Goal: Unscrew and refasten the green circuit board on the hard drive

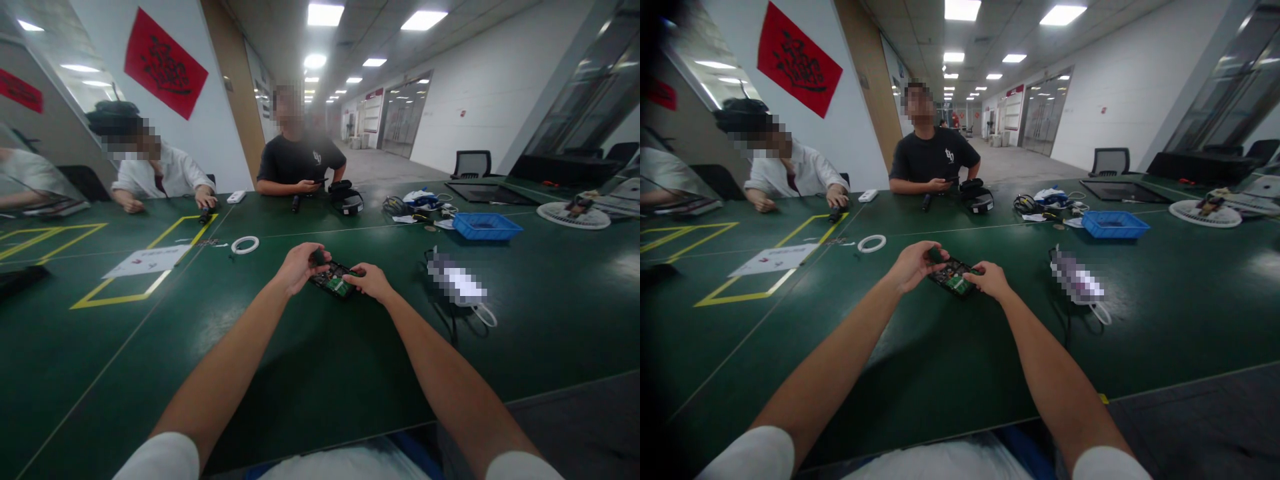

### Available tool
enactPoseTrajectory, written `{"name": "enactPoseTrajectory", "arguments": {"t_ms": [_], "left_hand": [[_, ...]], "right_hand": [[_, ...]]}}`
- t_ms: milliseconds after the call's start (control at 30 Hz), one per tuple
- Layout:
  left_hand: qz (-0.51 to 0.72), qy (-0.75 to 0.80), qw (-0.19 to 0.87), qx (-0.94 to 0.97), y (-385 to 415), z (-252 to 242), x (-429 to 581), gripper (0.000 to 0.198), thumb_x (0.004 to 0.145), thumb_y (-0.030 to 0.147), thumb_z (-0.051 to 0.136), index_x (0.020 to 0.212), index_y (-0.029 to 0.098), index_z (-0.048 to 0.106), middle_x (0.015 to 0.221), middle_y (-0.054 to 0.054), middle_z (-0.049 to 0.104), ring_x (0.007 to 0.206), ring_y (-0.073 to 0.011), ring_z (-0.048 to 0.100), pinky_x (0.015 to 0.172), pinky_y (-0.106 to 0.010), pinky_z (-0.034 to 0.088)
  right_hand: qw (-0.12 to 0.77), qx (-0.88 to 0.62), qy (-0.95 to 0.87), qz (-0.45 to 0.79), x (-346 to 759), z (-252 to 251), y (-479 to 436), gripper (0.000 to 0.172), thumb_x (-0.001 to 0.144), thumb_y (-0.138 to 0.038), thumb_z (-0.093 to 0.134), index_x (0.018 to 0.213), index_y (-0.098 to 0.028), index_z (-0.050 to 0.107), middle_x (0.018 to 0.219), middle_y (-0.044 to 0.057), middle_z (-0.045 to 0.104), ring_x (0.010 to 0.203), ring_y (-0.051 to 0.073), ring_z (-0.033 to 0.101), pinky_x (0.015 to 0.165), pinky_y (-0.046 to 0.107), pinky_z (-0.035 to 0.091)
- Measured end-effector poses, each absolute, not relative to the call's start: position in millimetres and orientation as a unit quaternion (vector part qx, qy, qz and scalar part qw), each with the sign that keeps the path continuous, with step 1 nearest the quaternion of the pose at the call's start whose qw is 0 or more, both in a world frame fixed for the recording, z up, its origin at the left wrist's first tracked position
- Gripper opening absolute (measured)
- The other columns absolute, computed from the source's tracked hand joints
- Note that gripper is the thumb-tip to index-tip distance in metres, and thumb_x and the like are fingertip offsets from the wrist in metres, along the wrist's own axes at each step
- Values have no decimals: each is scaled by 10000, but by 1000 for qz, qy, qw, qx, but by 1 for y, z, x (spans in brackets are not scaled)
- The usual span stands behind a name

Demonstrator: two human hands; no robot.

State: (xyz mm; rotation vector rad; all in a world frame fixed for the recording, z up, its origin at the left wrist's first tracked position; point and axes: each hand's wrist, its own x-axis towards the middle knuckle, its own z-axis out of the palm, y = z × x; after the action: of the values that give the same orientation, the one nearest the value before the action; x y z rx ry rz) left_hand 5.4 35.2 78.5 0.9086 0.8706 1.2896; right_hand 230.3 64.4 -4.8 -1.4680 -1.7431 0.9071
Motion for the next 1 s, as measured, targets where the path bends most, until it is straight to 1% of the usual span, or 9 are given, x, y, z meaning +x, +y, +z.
{"name": "enactPoseTrajectory", "arguments": {"t_ms": [100,233,433,567,700,867,1000], "left_hand": [[569,370,619,394,34,78,8,138,880,241,661,938,120,633,919,-150,721,901,-230,715,758,-369,620],[567,356,632,391,33,78,11,112,876,218,675,887,115,632,924,-154,714,913,-224,702,791,-379,620],[567,366,628,387,36,77,8,101,812,203,737,818,121,678,837,-73,643,824,-167,647,768,-349,632],[566,370,604,421,36,77,4,108,804,221,746,816,123,703,911,-74,635,824,-151,611,763,-352,638],[558,382,594,436,35,78,3,144,822,257,747,864,129,699,925,-90,659,856,-171,634,739,-345,633],[541,366,630,421,32,80,5,186,843,269,744,937,135,657,966,-132,714,906,-212,696,728,-335,616],[544,344,648,407,30,80,8,151,860,244,714,916,124,641,1011,-173,730,950,-238,710,771,-359,611]], "right_hand": [[335,-563,-669,351,231,-4,64,414,798,-436,815,1088,-163,701,1081,95,714,508,48,588,413,161,453],[333,-559,-671,356,231,-6,65,427,803,-446,810,1098,-160,696,1080,97,715,515,48,589,421,155,455],[333,-562,-670,352,232,-8,67,440,791,-466,815,1090,-163,701,1121,105,700,512,50,594,412,160,456],[334,-560,-671,354,232,-8,66,436,794,-461,813,1091,-162,701,1134,109,696,514,49,598,415,162,461],[339,-559,-672,350,231,-7,65,420,798,-448,812,1082,-158,701,1084,99,707,509,48,595,418,160,457],[340,-563,-671,342,230,-7,65,400,792,-433,819,1064,-162,706,1017,79,722,498,46,586,418,157,445],[337,-563,-671,345,230,-6,65,405,790,-437,819,1069,-166,707,986,73,729,498,53,586,418,161,445]]}}
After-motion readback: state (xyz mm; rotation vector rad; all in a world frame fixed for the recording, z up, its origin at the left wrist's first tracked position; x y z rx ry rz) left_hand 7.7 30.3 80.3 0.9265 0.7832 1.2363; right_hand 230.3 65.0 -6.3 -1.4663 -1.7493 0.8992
